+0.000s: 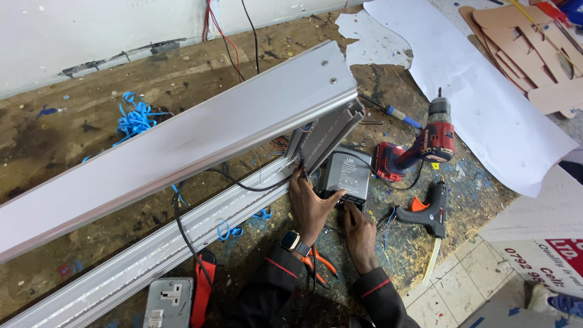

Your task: The person uses a cordless drill to fasten screws into a black LED driver box attached to a long aluminum light fixture. They repeatedly position the drill, drive screws, and adjust the fixture on a cluttered workbench.

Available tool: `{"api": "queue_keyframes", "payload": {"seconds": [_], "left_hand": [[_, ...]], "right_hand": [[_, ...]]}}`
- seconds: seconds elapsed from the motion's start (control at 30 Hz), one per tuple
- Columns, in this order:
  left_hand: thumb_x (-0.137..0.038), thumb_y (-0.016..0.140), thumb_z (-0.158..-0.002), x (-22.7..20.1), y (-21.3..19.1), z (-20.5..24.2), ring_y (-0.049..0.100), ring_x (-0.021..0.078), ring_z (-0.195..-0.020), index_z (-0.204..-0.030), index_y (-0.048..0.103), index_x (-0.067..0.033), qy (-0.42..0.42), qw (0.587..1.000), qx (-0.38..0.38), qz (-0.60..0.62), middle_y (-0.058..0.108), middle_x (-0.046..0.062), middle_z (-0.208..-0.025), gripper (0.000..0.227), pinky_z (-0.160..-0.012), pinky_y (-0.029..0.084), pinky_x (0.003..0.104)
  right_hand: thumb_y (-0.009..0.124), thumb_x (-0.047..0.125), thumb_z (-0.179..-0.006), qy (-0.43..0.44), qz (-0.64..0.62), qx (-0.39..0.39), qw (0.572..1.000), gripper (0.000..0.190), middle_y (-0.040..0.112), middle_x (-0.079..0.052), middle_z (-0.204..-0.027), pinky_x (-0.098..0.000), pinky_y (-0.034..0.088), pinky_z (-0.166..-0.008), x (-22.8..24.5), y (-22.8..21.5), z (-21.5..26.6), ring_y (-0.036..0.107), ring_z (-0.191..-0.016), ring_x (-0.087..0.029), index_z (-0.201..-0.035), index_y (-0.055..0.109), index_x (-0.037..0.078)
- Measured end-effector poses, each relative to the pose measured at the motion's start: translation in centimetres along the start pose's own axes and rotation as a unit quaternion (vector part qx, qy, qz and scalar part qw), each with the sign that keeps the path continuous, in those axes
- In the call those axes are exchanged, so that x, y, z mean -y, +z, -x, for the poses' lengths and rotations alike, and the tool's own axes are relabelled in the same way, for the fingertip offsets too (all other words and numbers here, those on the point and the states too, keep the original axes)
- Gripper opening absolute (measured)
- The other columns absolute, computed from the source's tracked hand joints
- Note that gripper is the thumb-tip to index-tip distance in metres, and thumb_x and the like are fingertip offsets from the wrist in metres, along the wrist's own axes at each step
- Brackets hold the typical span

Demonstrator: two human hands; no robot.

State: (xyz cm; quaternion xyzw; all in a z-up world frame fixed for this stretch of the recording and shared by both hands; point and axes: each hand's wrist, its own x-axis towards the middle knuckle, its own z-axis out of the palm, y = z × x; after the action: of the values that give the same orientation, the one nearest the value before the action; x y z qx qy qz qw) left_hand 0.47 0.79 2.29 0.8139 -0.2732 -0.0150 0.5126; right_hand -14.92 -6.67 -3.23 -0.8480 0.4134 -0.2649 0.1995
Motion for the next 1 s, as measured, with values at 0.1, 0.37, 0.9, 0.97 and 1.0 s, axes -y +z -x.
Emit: {"api": "queue_keyframes", "payload": {"seconds": [0.1, 0.37, 0.9, 0.97, 1.0], "left_hand": [[-0.074, 0.099, -0.070, 0.0, 0.2, -0.2, 0.062, 0.0458, -0.131, -0.127, 0.058, 0.0006, -0.022, 1.000, 0.000, 0.006, 0.054, 0.026, -0.142, 0.103, -0.110, 0.054, 0.063], [-0.067, 0.100, -0.078, 0.4, 0.5, 0.3, 0.061, 0.0475, -0.131, -0.146, 0.051, 0.0026, -0.027, 0.999, 0.016, 0.040, 0.049, 0.028, -0.147, 0.109, -0.107, 0.055, 0.066], [-0.067, 0.104, -0.067, 2.1, 2.4, 0.5, 0.065, 0.0492, -0.128, -0.148, 0.052, 0.0030, -0.002, 1.000, -0.029, 0.003, 0.054, 0.026, -0.144, 0.119, -0.104, 0.056, 0.064], [-0.065, 0.104, -0.070, 2.5, 2.5, 0.8, 0.064, 0.0487, -0.128, -0.151, 0.051, 0.0021, -0.005, 1.000, -0.020, 0.014, 0.053, 0.026, -0.146, 0.119, -0.105, 0.056, 0.064], [-0.063, 0.105, -0.072, 2.6, 2.6, 0.9, 0.064, 0.0482, -0.129, -0.154, 0.049, 0.0012, -0.007, 1.000, -0.013, 0.025, 0.052, 0.026, -0.148, 0.118, -0.106, 0.056, 0.064]], "right_hand": [[0.072, 0.020, -0.110, 0.026, 0.003, 0.033, 0.999, 0.029, 0.084, -0.024, -0.095, -0.0639, 0.057, -0.072, -1.9, 0.1, 0.4, 0.079, -0.091, -0.051, -0.135, 0.084, 0.024], [0.077, 0.030, -0.109, 0.063, -0.005, 0.018, 0.998, 0.021, 0.086, -0.019, -0.091, -0.0553, 0.063, -0.072, -1.8, 1.4, 0.0, 0.083, -0.087, -0.043, -0.127, 0.087, 0.028], [0.081, 0.034, -0.105, 0.056, -0.006, -0.003, 0.998, 0.015, 0.084, -0.014, -0.088, -0.0496, 0.060, -0.066, -1.6, 2.0, -0.7, 0.082, -0.086, -0.041, -0.105, 0.086, 0.020], [0.081, 0.035, -0.104, 0.062, -0.004, 0.004, 0.998, 0.016, 0.084, -0.013, -0.087, -0.0512, 0.060, -0.067, -1.2, 1.3, -0.4, 0.081, -0.086, -0.041, -0.103, 0.086, 0.020], [0.080, 0.035, -0.104, 0.065, -0.002, 0.010, 0.998, 0.016, 0.085, -0.013, -0.086, -0.0527, 0.059, -0.067, -0.9, 1.0, -0.4, 0.081, -0.086, -0.042, -0.102, 0.086, 0.020]]}}
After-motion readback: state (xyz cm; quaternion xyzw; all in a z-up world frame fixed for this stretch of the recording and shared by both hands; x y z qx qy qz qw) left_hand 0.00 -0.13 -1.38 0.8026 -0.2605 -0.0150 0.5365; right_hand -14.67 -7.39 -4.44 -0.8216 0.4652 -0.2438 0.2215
